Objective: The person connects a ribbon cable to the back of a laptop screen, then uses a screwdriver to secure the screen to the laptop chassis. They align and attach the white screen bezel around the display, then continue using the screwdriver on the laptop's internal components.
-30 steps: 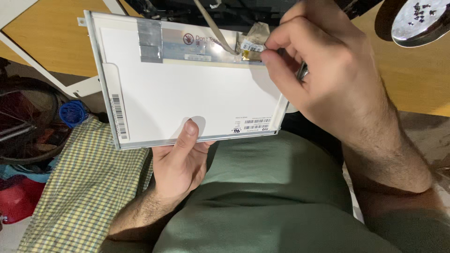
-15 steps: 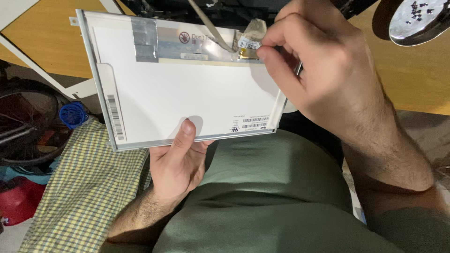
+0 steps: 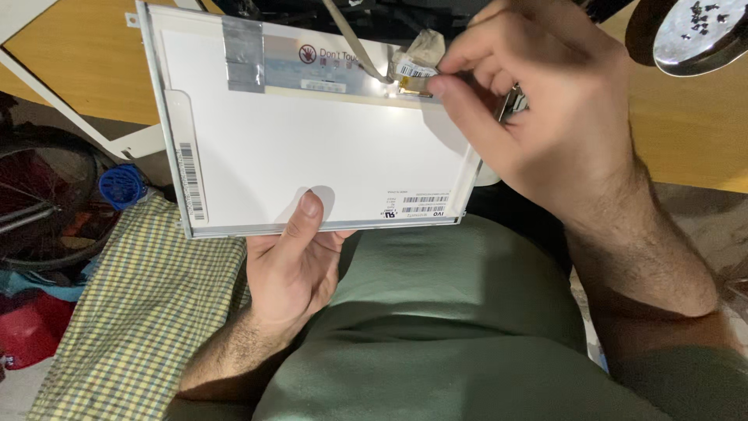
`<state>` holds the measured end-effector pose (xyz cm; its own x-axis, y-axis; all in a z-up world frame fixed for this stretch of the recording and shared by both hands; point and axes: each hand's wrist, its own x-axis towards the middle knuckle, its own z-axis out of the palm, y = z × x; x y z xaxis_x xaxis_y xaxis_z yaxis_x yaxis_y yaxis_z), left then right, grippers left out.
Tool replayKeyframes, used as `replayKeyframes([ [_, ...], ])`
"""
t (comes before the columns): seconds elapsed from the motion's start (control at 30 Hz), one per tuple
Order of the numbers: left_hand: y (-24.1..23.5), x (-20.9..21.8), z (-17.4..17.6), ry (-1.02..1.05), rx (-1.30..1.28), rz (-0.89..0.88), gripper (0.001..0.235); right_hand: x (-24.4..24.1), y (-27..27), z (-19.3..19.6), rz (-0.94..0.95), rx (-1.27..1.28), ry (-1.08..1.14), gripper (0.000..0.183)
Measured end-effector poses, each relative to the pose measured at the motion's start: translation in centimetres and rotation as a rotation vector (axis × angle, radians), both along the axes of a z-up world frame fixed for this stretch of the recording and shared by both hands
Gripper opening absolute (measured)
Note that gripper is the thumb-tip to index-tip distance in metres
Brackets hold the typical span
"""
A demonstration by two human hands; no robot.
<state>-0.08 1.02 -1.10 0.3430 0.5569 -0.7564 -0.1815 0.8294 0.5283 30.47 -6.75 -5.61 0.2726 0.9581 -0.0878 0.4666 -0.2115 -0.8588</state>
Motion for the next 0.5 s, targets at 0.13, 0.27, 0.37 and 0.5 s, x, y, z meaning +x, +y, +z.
replayKeyframes([
  [0.13,0.3,0.4,0.3,0.008,0.002,-0.025,0.023,0.1,0.0,-0.3,0.006,-0.004,-0.013,0.022],
  [0.27,-0.1,-0.2,-0.2,-0.024,0.007,-0.005,0.033,0.2,0.1,-0.1,0.014,-0.024,0.005,0.019],
  [0.37,-0.3,-0.4,-0.8,-0.035,0.006,0.006,0.040,0.1,-0.1,0.2,0.005,-0.023,-0.033,0.020],
  [0.5,0.7,1.2,-1.0,0.025,0.029,-0.086,0.031,0.2,-0.3,1.0,0.036,0.050,-0.100,0.025],
])
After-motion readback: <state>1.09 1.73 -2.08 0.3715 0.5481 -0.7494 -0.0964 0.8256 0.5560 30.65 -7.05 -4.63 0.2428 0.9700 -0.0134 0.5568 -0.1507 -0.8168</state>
